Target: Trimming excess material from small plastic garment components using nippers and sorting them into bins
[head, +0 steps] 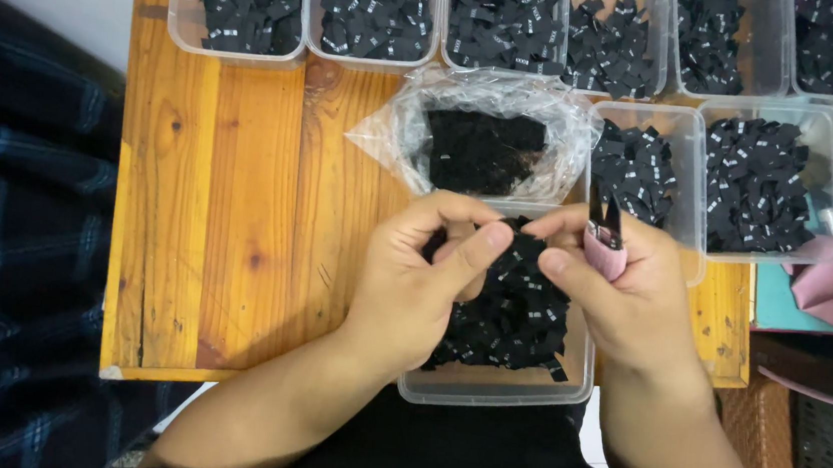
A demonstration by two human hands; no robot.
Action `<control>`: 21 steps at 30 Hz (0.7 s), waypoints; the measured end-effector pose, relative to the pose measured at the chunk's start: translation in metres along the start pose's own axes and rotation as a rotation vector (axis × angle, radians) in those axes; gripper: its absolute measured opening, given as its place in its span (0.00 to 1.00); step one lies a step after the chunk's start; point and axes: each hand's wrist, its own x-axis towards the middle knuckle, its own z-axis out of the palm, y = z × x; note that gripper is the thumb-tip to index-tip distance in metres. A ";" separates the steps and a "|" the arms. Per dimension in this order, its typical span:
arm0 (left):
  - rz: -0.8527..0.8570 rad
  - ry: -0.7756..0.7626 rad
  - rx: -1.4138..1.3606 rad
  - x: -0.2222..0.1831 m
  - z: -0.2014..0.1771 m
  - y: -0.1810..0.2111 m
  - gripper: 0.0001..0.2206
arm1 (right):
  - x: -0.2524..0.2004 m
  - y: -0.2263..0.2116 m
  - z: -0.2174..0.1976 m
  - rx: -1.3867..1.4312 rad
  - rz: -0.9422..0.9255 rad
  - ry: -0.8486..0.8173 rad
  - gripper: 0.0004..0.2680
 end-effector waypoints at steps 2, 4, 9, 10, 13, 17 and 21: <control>-0.006 0.012 -0.050 0.001 -0.001 -0.004 0.03 | 0.000 0.000 0.004 0.009 0.011 0.001 0.06; -0.015 0.024 -0.101 0.001 -0.001 -0.007 0.03 | -0.001 -0.001 0.007 0.017 0.024 0.003 0.07; -0.033 -0.001 -0.090 0.000 -0.005 -0.011 0.03 | -0.003 0.005 0.010 -0.052 -0.011 0.100 0.03; -0.032 0.000 -0.090 0.001 -0.004 -0.004 0.03 | -0.002 0.000 0.010 -0.052 -0.011 0.099 0.03; -0.039 -0.041 0.279 0.002 -0.001 0.014 0.06 | 0.003 -0.015 0.007 -0.074 -0.033 -0.029 0.04; -0.049 -0.080 0.622 -0.001 0.006 0.029 0.04 | 0.009 -0.025 0.002 -0.361 -0.076 -0.116 0.04; 0.031 -0.067 0.782 -0.002 0.007 0.036 0.04 | 0.011 -0.026 0.000 -0.361 -0.077 -0.101 0.03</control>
